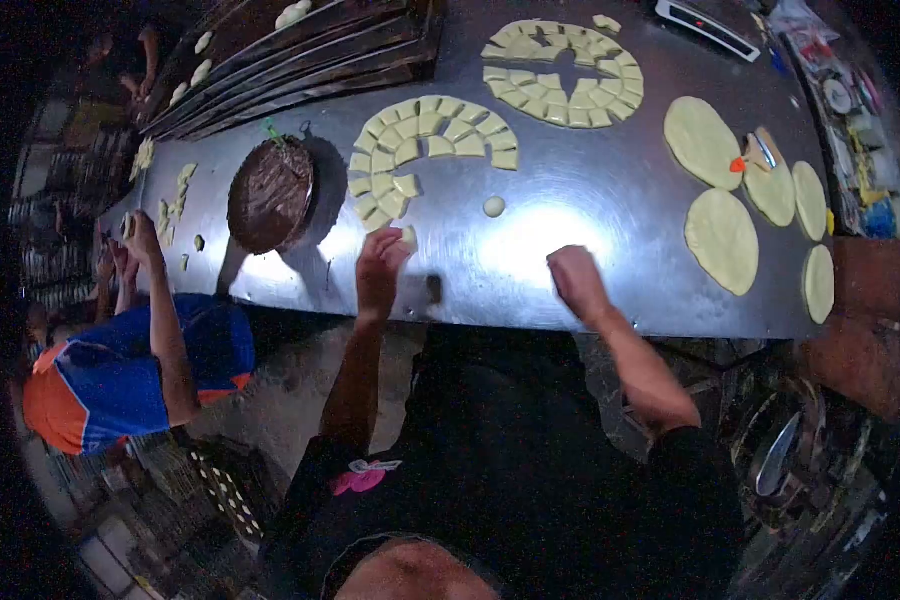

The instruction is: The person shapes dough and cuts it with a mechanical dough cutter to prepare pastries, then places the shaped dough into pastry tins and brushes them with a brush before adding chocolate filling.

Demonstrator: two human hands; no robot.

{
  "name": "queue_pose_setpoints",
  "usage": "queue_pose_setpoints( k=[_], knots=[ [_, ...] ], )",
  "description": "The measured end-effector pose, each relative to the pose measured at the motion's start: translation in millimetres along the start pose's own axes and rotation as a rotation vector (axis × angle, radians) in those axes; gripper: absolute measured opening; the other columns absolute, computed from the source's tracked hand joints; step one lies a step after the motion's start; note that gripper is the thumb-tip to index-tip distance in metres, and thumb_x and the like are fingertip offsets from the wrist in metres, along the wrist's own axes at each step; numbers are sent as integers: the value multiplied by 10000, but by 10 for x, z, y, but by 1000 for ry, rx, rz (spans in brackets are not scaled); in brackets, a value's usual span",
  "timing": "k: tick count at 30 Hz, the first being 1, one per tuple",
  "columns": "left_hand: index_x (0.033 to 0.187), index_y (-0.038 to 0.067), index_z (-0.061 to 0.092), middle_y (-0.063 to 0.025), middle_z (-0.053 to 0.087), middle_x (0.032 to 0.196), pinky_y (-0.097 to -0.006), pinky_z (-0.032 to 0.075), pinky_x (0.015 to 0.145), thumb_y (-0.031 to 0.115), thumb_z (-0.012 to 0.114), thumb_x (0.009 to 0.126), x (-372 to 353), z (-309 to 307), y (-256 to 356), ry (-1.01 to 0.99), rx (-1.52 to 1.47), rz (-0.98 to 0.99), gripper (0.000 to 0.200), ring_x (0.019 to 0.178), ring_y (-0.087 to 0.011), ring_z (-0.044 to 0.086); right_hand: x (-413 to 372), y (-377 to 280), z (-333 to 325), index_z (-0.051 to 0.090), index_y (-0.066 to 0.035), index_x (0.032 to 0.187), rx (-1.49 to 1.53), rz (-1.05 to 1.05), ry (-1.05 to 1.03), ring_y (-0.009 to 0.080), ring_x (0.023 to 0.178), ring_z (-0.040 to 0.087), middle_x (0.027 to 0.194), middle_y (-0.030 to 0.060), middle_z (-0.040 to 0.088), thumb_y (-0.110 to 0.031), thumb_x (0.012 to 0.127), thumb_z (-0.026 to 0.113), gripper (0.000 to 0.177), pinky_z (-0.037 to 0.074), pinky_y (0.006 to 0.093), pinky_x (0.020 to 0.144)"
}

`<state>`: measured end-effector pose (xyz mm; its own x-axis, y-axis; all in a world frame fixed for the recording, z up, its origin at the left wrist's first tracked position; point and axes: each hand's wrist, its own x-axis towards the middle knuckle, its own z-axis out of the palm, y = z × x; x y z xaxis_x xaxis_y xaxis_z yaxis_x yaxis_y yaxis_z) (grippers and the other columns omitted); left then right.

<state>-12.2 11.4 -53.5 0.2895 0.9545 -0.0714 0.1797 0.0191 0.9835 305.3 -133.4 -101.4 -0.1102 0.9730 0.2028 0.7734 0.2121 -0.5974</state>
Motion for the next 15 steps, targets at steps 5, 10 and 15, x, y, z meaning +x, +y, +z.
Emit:
queue_pose_setpoints(
  k=[5, 10, 15],
  knots=[
    [1075, 5, 614, -178, 652, 1040, -342, 505, 831, 194, 691, 810, -246, 216, 105, 31, 386, -12, 334, 965, -277, 646, 764, -203, 138, 585, -15, 830, -13, 297, 476, 339, 866, 549, 867, 159, 596, -86, 824, 618, 78, 425, 425, 765],
    [1030, 0, 643, -181, 638, 975, -376, 490, 827, 144, 679, 794, -89, 116, -127, 45, 498, 171, 279, 922, -310, 621, 1, -197, 81, 598, -34, 839, 49, 92, 262, 320, 883, 565, 895, 143, 613, -38, 834, 592, 9, 437, 416, 782],
    [944, -1, 622, -177, 613, 990, -437, 459, 806, 127, 642, 791, -198, 294, -35, -144, 858, 460, 200, 921, -333, 580, 845, -218, 202, 587, -29, 867, -29, 281, 581, 339, 845, 534, 836, 146, 587, -53, 811, 595, 61, 413, 425, 774]
  ],
)
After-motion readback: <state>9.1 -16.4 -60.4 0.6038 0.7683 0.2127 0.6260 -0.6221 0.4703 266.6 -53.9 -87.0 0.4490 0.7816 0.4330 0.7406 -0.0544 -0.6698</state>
